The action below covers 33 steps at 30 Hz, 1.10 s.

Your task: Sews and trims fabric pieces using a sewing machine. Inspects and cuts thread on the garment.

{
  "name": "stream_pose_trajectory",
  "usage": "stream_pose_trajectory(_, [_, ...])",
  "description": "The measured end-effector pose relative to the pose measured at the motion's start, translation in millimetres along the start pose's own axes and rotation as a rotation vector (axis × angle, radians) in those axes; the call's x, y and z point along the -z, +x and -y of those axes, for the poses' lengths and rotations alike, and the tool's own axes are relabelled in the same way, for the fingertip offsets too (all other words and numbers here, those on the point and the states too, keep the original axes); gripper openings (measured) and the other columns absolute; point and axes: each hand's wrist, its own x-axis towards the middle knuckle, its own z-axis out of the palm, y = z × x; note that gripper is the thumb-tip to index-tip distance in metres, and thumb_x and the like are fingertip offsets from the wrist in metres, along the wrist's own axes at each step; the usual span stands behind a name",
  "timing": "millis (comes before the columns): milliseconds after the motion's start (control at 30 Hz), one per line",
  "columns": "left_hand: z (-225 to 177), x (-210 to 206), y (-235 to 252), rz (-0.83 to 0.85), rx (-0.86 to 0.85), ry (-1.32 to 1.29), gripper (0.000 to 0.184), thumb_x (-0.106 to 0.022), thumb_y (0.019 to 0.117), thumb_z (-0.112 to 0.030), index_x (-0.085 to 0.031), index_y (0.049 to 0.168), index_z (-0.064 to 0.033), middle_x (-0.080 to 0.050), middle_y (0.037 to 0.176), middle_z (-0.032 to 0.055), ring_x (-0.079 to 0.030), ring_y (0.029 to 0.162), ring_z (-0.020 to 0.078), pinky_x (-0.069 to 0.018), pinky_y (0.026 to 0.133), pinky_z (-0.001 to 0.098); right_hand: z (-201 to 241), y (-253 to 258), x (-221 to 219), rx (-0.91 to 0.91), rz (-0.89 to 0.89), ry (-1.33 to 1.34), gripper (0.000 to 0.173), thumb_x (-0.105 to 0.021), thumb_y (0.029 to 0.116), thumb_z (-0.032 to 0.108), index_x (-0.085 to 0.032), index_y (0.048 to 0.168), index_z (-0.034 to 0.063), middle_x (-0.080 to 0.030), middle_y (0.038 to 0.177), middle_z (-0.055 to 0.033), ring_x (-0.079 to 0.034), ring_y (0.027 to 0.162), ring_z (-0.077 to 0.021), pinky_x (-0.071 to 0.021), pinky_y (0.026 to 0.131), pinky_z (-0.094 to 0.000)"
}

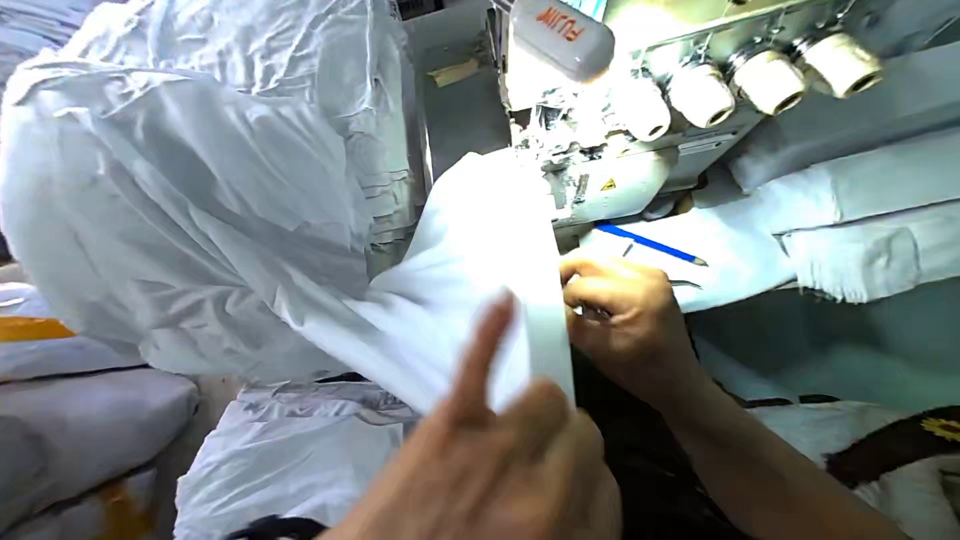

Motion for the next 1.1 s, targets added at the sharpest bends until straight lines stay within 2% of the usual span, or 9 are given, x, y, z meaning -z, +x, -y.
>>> stream_pose_trajectory(33, [-2.9, -11.9, 5.6, 0.057, -0.083, -0.096, 0.028, -0.046, 0.1033, -0.002, -0.065, 0.083, -0.0061, -0.066, 0.081, 0.0092, -0.067, 0.086, 0.027, -0.0378, 0.111, 0.0525, -5.2, 2.7, -4.6, -0.037, -0.063, -0.1, 0.018, -0.07, 0.0843, 0.014, -0.064, 0.07, 0.0055, -0.067, 0.085, -0.0065, -0.061, 0.082, -0.014, -0.0489, 0.073, -0.0265])
stream_pose_trajectory(67, [-3.0, -25.6, 9.8, 0.081, -0.159, -0.158, 0.03, -0.046, 0.1029, -0.002, -0.064, 0.08, -0.006, -0.063, 0.077, 0.0088, -0.065, 0.08, 0.0262, -0.043, 0.105, 0.0471, -10.3, 6.7, -8.0, -0.097, -0.107, -0.16, 0.014, -0.073, 0.0813, 0.012, -0.063, 0.076, 0.0036, -0.064, 0.084, -0.0084, -0.06, 0.078, -0.0155, -0.0482, 0.069, -0.0276])
stream_pose_trajectory(100, [-0.9, -39.3, 12.7, 0.081, -0.223, -0.198, 0.03, -0.047, 0.1016, -0.003, -0.064, 0.077, -0.0065, -0.061, 0.073, 0.0078, -0.061, 0.075, 0.0249, -0.046, 0.089, 0.0416, -14.9, 10.8, -9.1, -0.196, -0.119, -0.156, 0.015, -0.076, 0.0795, 0.011, -0.062, 0.081, 0.0038, -0.061, 0.081, -0.0065, -0.056, 0.072, -0.0111, -0.0459, 0.063, -0.0239])
stream_pose_trajectory(167, [2.7, -54.0, 15.2, 0.106, -0.274, -0.237, 0.028, -0.048, 0.1001, -0.007, -0.062, 0.076, -0.0088, -0.056, 0.07, 0.0059, -0.054, 0.066, 0.0225, -0.0396, 0.067, 0.0368, -22.9, 15.7, -8.2, -0.409, -0.096, 0.059, 0.009, -0.073, 0.0828, 0.008, -0.065, 0.088, 0.0095, -0.058, 0.071, 0.003, -0.049, 0.056, -0.0001, -0.0404, 0.049, -0.0157])
stream_pose_trajectory(233, [7.2, -56.6, 16.7, 0.142, -0.274, -0.265, 0.027, -0.049, 0.1002, -0.011, -0.062, 0.077, -0.0104, -0.057, 0.071, 0.0053, -0.053, 0.063, 0.0215, -0.0383, 0.06, 0.0364, -27.6, 17.5, -10.9, -0.549, -0.105, 0.417, 0.009, -0.068, 0.0864, 0.004, -0.068, 0.083, 0.0121, -0.057, 0.059, 0.0061, -0.047, 0.043, 0.0007, -0.0395, 0.039, -0.0159])
stream_pose_trajectory(300, [9.4, -59.7, 18.5, 0.153, -0.266, -0.306, 0.027, -0.049, 0.1004, -0.013, -0.062, 0.077, -0.0109, -0.057, 0.071, 0.005, -0.053, 0.062, 0.0211, -0.0388, 0.059, 0.0364, -28.0, 16.7, -13.5, -0.638, -0.107, 0.677, 0.017, -0.067, 0.0891, 0.002, -0.066, 0.075, 0.0114, -0.057, 0.055, 0.0043, -0.047, 0.041, -0.0015, -0.0413, 0.038, -0.0181])
stream_pose_trajectory(367, [8.6, -62.9, 20.8, 0.154, -0.25, -0.345, 0.027, -0.05, 0.1002, -0.014, -0.061, 0.076, -0.0105, -0.055, 0.068, 0.0051, -0.051, 0.059, 0.021, -0.0379, 0.058, 0.036, -26.5, 17.6, -13.5, -0.682, -0.111, 0.762, 0.02, -0.068, 0.088, 0.0, -0.065, 0.072, 0.0108, -0.055, 0.053, 0.0033, -0.046, 0.04, -0.0018, -0.0407, 0.038, -0.0179])
stream_pose_trajectory(667, [20.5, -71.5, 30.6, 0.148, -0.257, -0.354, 0.026, -0.052, 0.0988, -0.012, -0.06, 0.075, -0.0102, -0.055, 0.071, 0.0056, -0.052, 0.057, 0.0201, -0.0378, 0.049, 0.0337, -29.5, 23.0, -15.7, -0.71, -0.153, 0.7, 0.02, -0.069, 0.0829, -0.001, -0.065, 0.068, 0.0122, -0.055, 0.052, 0.0038, -0.046, 0.04, -0.0014, -0.0405, 0.038, -0.0172])
stream_pose_trajectory(1100, [47.3, -76.9, 49.8, 0.034, -0.17, -0.195, 0.025, -0.051, 0.0983, -0.014, -0.059, 0.075, -0.0094, -0.052, 0.069, 0.0042, -0.05, 0.055, 0.0187, -0.0343, 0.045, 0.0328, -31.4, 20.0, -14.1, -0.705, -0.178, 0.658, 0.014, -0.071, 0.0817, -0.002, -0.072, 0.075, 0.0102, -0.058, 0.055, 0.0037, -0.048, 0.042, -0.0011, -0.042, 0.039, -0.0165])
